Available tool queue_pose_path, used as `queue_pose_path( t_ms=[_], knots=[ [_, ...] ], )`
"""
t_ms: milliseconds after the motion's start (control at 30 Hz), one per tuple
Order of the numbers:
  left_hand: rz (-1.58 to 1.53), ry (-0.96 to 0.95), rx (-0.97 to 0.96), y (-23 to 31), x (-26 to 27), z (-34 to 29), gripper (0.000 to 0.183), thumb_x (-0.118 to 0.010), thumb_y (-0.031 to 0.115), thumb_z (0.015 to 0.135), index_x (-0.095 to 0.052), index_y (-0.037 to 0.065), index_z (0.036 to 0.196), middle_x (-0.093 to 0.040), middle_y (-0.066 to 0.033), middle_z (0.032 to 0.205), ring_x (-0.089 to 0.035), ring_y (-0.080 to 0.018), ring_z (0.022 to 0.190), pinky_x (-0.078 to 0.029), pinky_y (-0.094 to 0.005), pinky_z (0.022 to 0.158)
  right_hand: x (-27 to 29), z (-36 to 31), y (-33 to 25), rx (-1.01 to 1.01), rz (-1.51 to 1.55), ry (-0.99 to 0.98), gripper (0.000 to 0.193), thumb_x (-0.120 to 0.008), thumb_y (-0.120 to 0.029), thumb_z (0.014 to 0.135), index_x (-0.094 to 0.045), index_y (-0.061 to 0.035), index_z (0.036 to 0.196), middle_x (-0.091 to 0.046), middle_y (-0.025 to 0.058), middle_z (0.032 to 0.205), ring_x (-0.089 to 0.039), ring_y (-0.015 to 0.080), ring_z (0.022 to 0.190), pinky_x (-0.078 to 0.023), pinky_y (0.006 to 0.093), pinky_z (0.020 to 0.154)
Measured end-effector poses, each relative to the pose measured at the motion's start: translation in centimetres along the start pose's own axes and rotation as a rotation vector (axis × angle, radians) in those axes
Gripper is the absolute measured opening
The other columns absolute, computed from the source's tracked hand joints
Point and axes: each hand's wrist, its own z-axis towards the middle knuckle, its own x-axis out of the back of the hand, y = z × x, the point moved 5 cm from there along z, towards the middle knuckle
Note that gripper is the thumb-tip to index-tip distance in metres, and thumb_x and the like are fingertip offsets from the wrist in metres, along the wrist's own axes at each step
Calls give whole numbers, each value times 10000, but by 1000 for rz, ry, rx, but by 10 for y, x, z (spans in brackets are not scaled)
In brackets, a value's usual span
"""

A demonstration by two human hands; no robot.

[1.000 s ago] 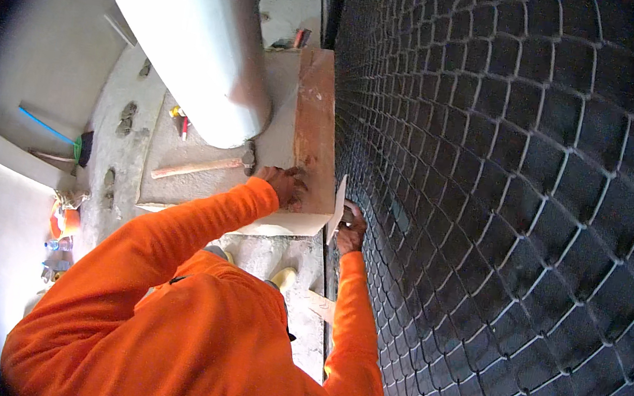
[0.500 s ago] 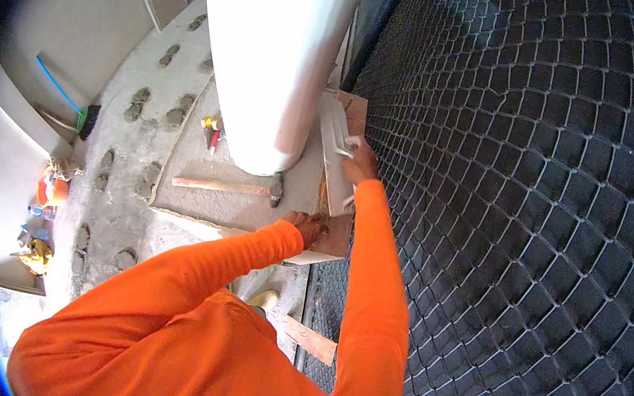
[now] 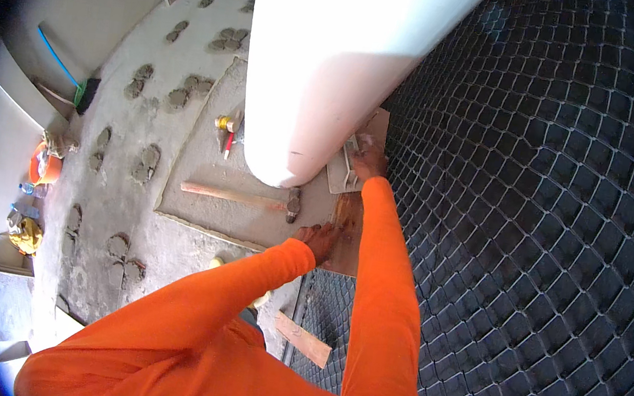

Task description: The person positions a wooden plank against a mesh-covered wall and uses a hammer to secure it. They then mix a cement-like substance in a bucket and apply it to the wall using a trowel.

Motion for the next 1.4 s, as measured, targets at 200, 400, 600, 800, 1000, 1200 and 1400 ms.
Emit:
queue_pose_path(
  t_ms=[200, 400, 600, 800, 1000, 1200, 1400],
  knots=[
    [112, 1, -308, -22, -52, 10, 624, -743, 355, 809, -531, 116, 1344, -581, -190, 1339, -655, -401, 1082, -555, -478, 863, 1, -144, -84, 22, 405, -201, 216, -661, -162, 872, -670, -65, 1066, -705, 168, 950, -692, 338, 898, -530, 417, 787],
    [37, -19, -219, -35, -47, -2, 619, -732, 357, 821, -520, 125, 1353, -573, -181, 1351, -655, -390, 1087, -555, -474, 869, -87, -128, -162, 170, -42, -626, 451, -747, -265, 787, -631, -75, 1179, -699, 149, 1086, -666, 315, 1052, -509, 486, 894],
    [48, -79, -81, -17, -6, -8, 613, -722, 358, 833, -509, 133, 1362, -565, -171, 1362, -656, -380, 1092, -556, -469, 875, -116, -118, -189, 258, -206, -634, 422, -772, -328, 775, -647, -90, 1100, -701, 151, 1028, -653, 314, 1077, -494, 519, 868],
    [47, -106, -66, -20, -7, -2, 608, -711, 360, 845, -498, 141, 1371, -557, -162, 1373, -656, -369, 1097, -557, -465, 882, -46, -144, -204, 200, -63, -399, 228, -550, -185, 902, -638, -94, 1092, -713, 139, 897, -709, 345, 836, -533, 514, 718],
    [61, -145, -71, -33, -34, 9, 603, -700, 361, 857, -487, 149, 1380, -549, -152, 1385, -656, -358, 1102, -558, -460, 888, 53, -196, -227, 61, 583, -102, 313, -624, -179, 929, -592, -30, 1201, -701, 140, 910, -708, 277, 831, -559, 415, 735],
    [117, -194, -97, -30, -42, 23, 599, -689, 363, 869, -476, 157, 1389, -540, -143, 1396, -656, -347, 1107, -559, -456, 894, 167, -266, -201, -398, 1277, 109, 407, -613, -260, 975, -499, 48, 1217, -621, 327, 1164, -707, 376, 960, -609, 503, 807],
    [71, -138, -123, -18, -14, 14, 805, -775, 510, 766, -432, 172, 1411, -482, -116, 1423, -648, -338, 1132, -562, -469, 891, 187, -312, -149, -174, 1884, 215, 661, -592, -533, 940, -480, 27, 1275, -434, 429, 1364, -509, 551, 1241, -450, 647, 1013]
  ],
)
